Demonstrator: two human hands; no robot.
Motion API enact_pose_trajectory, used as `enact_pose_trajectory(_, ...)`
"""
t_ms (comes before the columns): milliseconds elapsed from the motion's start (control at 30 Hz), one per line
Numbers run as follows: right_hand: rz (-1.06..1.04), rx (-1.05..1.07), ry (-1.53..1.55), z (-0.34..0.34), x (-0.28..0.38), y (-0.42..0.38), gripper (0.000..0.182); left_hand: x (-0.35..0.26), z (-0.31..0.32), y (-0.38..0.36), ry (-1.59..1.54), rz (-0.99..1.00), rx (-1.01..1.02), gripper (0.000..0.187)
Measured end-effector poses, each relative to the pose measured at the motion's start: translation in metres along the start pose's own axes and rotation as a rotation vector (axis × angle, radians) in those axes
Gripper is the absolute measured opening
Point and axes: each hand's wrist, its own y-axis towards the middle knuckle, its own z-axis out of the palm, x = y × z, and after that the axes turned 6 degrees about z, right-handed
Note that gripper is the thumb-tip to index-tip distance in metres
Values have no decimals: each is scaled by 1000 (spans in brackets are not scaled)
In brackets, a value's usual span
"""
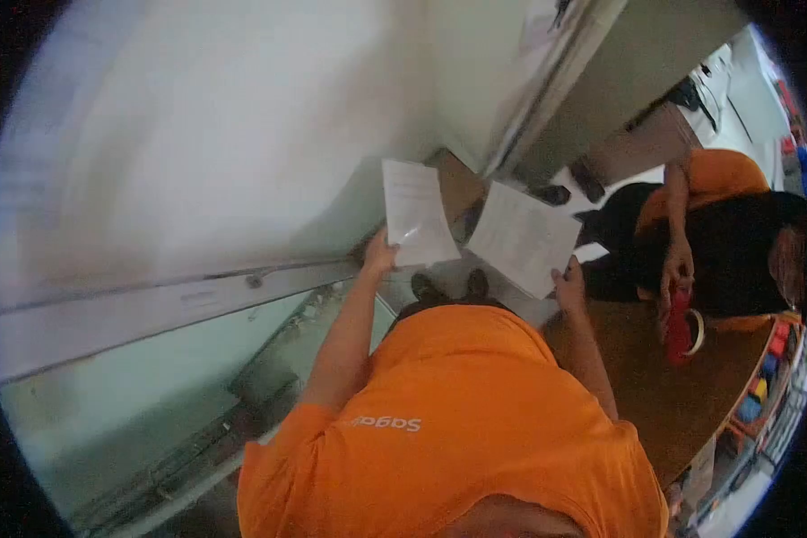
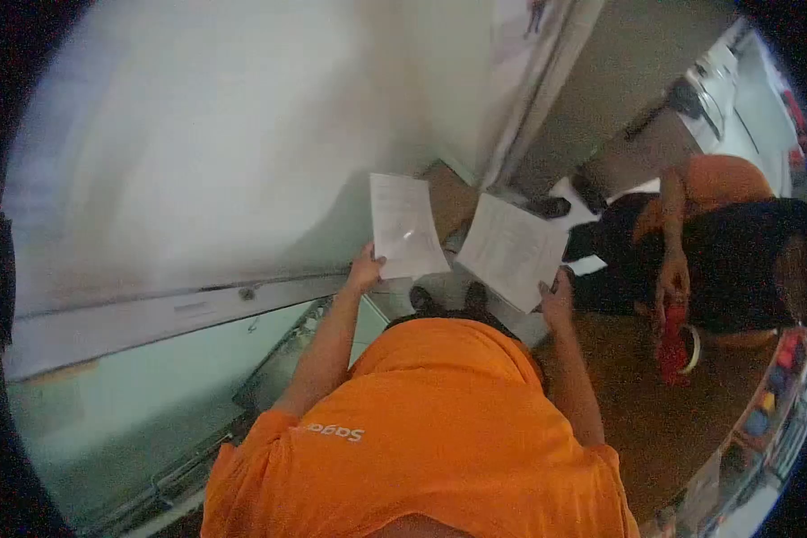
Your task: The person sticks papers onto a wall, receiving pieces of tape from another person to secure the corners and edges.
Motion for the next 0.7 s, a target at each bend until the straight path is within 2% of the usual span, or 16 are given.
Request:
enact_pose_trajectory(33,32,-23,2,-10,6,-17,56,-2,6,3,-162,-40,1,65)
enact_pose_trajectory(67,112,-37,-53,-12,-50,-13,56,69,31,41,-159,-61,22,65)
enact_pose_trajectory(100,114,-87,-99,-44,-80,-8,56,112,73,79,-17,97,-15,62)
enact_pose_trajectory(133,71,-138,-174,-17,-109,-15,57,157,44,115,168,259,-73,59)
enact_pose_trajectory(167,39,-158,-248,-21,-136,-20,58,144,35,100,177,245,-58,59)
enact_pose_trajectory(233,86,-182,-178,-35,-133,-46,63,89,34,69,75,1,32,56)
enact_pose_trajectory(300,137,-204,-93,-27,-105,-75,69,99,36,82,173,24,54,55)
enact_pose_trajectory(367,374,-350,227,-12,-59,-105,75,99,38,89,216,142,-10,55)
enact_pose_trajectory(400,383,-390,229,-13,-55,-112,75,129,44,115,119,231,-76,55)
enact_pose_trajectory(433,382,-335,344,-15,-55,-117,75,159,52,139,19,318,-151,54)
enact_pose_trajectory(467,375,-272,461,-14,-54,-121,76,161,50,146,20,329,-128,54)
enact_pose_trajectory(533,346,-262,550,14,-44,-130,76,156,21,147,212,187,-266,53)
enact_pose_trajectory(633,272,-213,677,30,-46,-136,75,120,-3,125,199,131,-242,56)
enact_pose_trajectory(667,232,-178,725,31,-50,-136,74,132,0,133,204,139,-230,56)
enact_pose_trajectory(700,219,-195,734,23,-60,-138,74,150,10,148,48,165,-287,53)
